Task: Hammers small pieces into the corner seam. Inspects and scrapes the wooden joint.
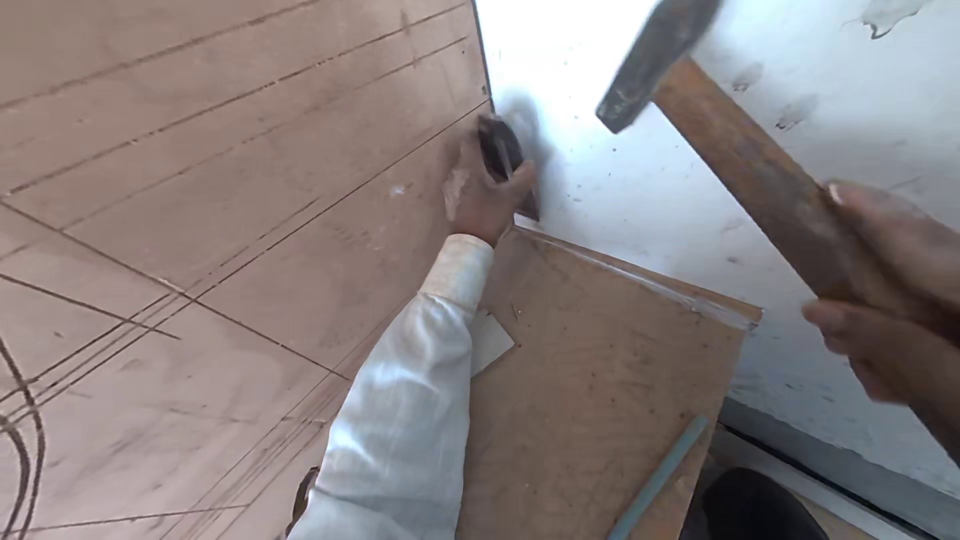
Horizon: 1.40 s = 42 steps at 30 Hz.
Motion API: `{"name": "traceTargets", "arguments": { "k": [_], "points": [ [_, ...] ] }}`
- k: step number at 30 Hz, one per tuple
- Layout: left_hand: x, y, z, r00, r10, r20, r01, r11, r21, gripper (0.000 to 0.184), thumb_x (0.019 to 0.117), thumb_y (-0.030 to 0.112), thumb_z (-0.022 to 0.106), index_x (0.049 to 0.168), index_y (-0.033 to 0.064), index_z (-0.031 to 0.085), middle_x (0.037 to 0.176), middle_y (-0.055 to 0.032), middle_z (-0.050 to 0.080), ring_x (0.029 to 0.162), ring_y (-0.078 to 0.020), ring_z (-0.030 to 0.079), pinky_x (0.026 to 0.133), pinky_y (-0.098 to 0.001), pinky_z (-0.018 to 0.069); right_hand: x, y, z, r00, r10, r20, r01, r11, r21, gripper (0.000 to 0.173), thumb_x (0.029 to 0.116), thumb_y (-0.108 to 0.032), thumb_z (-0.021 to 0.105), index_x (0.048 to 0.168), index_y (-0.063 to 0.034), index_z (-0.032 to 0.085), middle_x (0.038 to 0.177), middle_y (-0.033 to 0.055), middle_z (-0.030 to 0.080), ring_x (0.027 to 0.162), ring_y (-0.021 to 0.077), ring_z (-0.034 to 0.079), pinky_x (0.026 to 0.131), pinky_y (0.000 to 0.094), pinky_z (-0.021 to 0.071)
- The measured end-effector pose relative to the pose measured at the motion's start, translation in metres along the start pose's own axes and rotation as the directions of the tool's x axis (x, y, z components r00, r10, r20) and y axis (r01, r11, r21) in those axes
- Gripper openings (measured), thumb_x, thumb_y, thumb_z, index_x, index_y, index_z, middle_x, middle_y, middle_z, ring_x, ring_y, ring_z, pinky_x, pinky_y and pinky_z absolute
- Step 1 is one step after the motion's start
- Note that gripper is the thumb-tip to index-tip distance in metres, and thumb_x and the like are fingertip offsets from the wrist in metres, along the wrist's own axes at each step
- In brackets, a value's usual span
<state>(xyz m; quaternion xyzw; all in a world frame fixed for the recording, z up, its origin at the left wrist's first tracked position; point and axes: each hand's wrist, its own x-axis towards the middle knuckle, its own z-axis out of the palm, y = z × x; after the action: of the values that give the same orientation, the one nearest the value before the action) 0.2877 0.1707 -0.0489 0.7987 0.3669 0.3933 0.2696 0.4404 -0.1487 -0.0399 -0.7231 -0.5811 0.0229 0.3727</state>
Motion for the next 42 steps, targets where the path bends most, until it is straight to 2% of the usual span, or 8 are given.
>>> {"name": "traceTargets", "arguments": {
  "k": [8,14,21,27,30,33,38,42],
  "points": [
    [0.004,0.012,-0.031,0.994,0.062,-0.093,-0.061,0.998,0.019,0.061,0.0903,0.040,0.070,0.135,0.0028,0.052,0.105,-0.0091,0.070,0.091,-0.0177,0.070,0.083,-0.0428,0.0578,-0.095,0.035,0.015,0.987,0.152,-0.055,-0.134,0.959,0.249,0.064,0.0994,-0.029,0.063,0.156,-0.0076,0.043,0.078,0.0079,0.068,0.053,0.0103,0.060,0.047,0.0293,0.0539],
    [-0.002,0.007,-0.009,1.000,0.017,0.026,-0.018,0.999,0.037,0.068,0.0924,0.029,0.075,0.146,0.0014,0.043,0.122,-0.0169,0.068,0.107,-0.0239,0.069,0.096,-0.0459,0.0543,-0.108,0.038,0.010,0.982,0.185,-0.038,-0.169,0.951,0.258,0.063,0.1001,-0.026,0.062,0.155,-0.0048,0.042,0.078,0.0099,0.068,0.053,0.0120,0.061,0.047,0.0303,0.0544],
    [-0.002,-0.005,0.009,0.995,-0.057,0.079,0.055,0.998,0.022,0.077,0.0933,0.030,0.075,0.153,0.0013,0.037,0.123,-0.0194,0.068,0.109,-0.0277,0.068,0.099,-0.0486,0.0523,-0.059,0.027,0.007,0.997,0.055,-0.046,-0.048,0.987,0.153,0.061,0.1006,-0.031,0.060,0.157,-0.0147,0.043,0.083,0.0099,0.069,0.055,0.0126,0.060,0.048,0.0323,0.0534],
    [0.002,-0.007,0.017,0.992,-0.075,0.099,0.073,0.997,0.027,0.080,0.0940,0.031,0.075,0.156,0.0018,0.034,0.125,-0.0211,0.067,0.113,-0.0311,0.067,0.101,-0.0508,0.0505,-0.001,0.000,0.004,0.998,-0.056,-0.019,0.055,0.998,-0.042,0.063,0.0996,-0.037,0.054,0.159,-0.0185,0.040,0.076,0.0033,0.066,0.048,0.0125,0.057,0.042,0.0356,0.0503],
    [0.003,-0.008,0.019,0.995,-0.067,0.074,0.065,0.997,0.028,0.077,0.0935,0.033,0.075,0.152,0.0007,0.038,0.120,-0.0200,0.068,0.108,-0.0295,0.068,0.099,-0.0499,0.0519,0.027,-0.014,-0.001,0.998,-0.066,0.021,0.067,0.995,-0.076,0.063,0.1002,-0.037,0.054,0.160,-0.0266,0.037,0.084,0.0059,0.068,0.051,0.0166,0.059,0.044,0.0408,0.0508],
    [0.001,-0.006,0.020,0.994,-0.077,0.072,0.075,0.997,0.034,0.083,0.0935,0.033,0.076,0.157,0.0027,0.032,0.124,-0.0211,0.068,0.110,-0.0307,0.068,0.100,-0.0504,0.0516,0.055,-0.017,-0.002,0.989,-0.150,0.011,0.150,0.985,-0.088,0.062,0.1008,-0.041,0.053,0.160,-0.0323,0.037,0.088,0.0037,0.068,0.052,0.0134,0.058,0.043,0.0380,0.0514],
    [0.001,0.001,0.015,0.986,-0.117,0.120,0.109,0.991,0.073,0.091,0.0947,0.035,0.075,0.163,0.0066,0.022,0.126,-0.0234,0.067,0.115,-0.0354,0.067,0.102,-0.0538,0.0495,0.099,-0.021,0.000,0.955,-0.297,0.002,0.296,0.953,-0.063,0.059,0.1020,-0.044,0.052,0.158,-0.0297,0.041,0.090,0.0003,0.067,0.052,0.0069,0.057,0.043,0.0309,0.0514],
    [0.001,0.006,0.014,0.980,-0.141,0.142,0.122,0.984,0.130,0.090,0.0951,0.037,0.074,0.161,0.0032,0.023,0.129,-0.0251,0.065,0.120,-0.0370,0.064,0.106,-0.0544,0.0469,0.114,-0.044,-0.003,0.967,-0.238,0.092,0.250,0.955,-0.159,0.057,0.1037,-0.034,0.052,0.159,-0.0249,0.041,0.090,0.0032,0.066,0.054,0.0065,0.056,0.046,0.0287,0.0495]
  ]
}}
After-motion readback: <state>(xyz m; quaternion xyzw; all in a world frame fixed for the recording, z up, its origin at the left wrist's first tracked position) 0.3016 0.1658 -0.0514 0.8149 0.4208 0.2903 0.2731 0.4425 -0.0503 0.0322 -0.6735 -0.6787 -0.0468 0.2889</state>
